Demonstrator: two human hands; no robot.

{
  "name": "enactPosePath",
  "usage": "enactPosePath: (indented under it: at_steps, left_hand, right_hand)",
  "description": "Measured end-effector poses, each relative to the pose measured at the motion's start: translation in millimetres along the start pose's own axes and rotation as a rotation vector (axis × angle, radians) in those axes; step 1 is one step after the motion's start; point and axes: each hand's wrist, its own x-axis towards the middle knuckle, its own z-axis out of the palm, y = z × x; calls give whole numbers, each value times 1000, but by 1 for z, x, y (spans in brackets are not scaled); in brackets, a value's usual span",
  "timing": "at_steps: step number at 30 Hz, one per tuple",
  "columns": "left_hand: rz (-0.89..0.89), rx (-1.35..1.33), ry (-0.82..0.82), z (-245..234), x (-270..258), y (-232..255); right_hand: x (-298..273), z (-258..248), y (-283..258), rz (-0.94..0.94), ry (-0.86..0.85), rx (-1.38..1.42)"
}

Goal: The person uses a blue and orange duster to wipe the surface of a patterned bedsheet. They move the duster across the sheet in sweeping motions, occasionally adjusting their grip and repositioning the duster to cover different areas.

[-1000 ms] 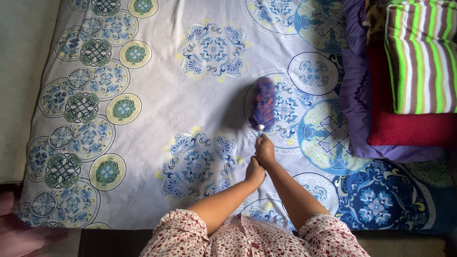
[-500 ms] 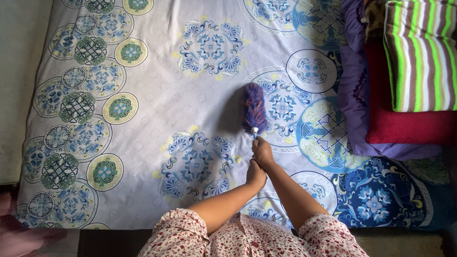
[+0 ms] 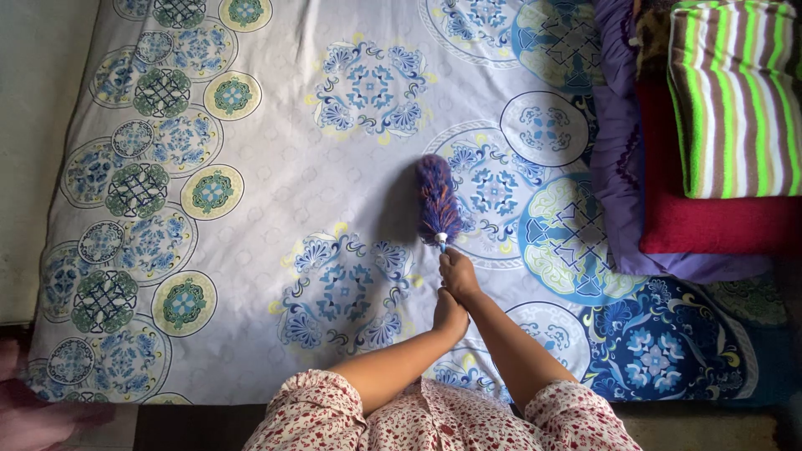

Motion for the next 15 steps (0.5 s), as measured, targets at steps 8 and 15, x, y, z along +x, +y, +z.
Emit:
enactPosePath:
  at_steps: [8,15]
  left_hand:
    - [63,-8,-66,14,43,-24]
    - [33,7,-57,7,4,-2]
  right_hand:
    - [-16,-42,-29,-7,171,-61]
    - [7,-21,18,17,96,-88]
